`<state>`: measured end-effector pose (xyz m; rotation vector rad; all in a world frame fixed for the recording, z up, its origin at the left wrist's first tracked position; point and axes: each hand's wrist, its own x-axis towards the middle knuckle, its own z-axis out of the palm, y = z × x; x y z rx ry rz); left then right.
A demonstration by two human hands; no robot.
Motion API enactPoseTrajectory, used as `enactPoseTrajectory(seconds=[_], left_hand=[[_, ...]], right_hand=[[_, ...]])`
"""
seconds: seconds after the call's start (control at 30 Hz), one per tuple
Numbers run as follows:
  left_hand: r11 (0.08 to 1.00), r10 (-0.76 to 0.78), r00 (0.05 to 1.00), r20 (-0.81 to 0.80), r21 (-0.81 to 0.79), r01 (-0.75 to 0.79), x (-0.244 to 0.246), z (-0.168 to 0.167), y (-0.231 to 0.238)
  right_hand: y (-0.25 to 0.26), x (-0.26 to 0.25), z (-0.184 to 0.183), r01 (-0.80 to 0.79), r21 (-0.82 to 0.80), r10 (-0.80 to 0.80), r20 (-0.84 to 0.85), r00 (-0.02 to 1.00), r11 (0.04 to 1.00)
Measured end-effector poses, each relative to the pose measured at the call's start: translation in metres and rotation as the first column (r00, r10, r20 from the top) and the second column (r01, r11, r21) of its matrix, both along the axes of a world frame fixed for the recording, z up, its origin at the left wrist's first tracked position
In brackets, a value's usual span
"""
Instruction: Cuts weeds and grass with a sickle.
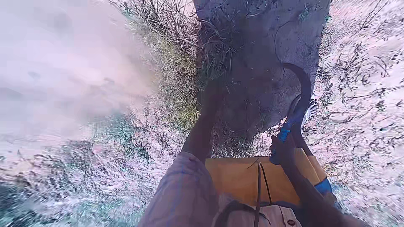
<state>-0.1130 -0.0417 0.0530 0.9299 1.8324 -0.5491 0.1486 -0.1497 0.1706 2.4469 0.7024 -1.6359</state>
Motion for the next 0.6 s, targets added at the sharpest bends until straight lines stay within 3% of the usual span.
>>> enactPoseTrajectory(seconds=[0.1, 0.23, 0.3, 0.37, 0.47, 0.6], left_hand=[[0.957, -0.231, 0.973, 0.028, 0.186, 0.222, 0.036, 0.016, 0.057], [0.823, -0.514, 0.857, 0.038, 0.304, 0.48, 0.061, -0.064, 0.116], [0.867, -0.463, 0.886, -0.004, 0.208, 0.454, 0.056, -0.088, 0.137], [0.941, -0.302, 0.952, -0.054, 0.143, 0.306, 0.041, -0.102, 0.136], [0.976, -0.216, 0.975, -0.054, 0.031, 0.217, 0.027, -0.092, 0.119], [0.984, -0.15, 0.987, -0.049, 0.091, 0.154, 0.014, -0.082, 0.095]], right_hand=[[0.024, -0.005, 0.0, 0.02, 0.002, -0.02, -0.1, 0.995, 1.0], [0.051, 0.032, 0.01, -0.178, -0.037, 0.169, -0.172, 0.97, 0.983], [0.059, 0.051, 0.013, -0.263, -0.006, 0.26, -0.126, 0.957, 0.965], [0.061, 0.061, 0.016, -0.294, 0.03, 0.295, -0.063, 0.953, 0.955], [0.065, 0.063, 0.011, -0.274, 0.107, 0.28, -0.056, 0.958, 0.956], [0.104, 0.033, -0.032, -0.313, 0.256, 0.346, -0.096, 0.933, 0.915]])
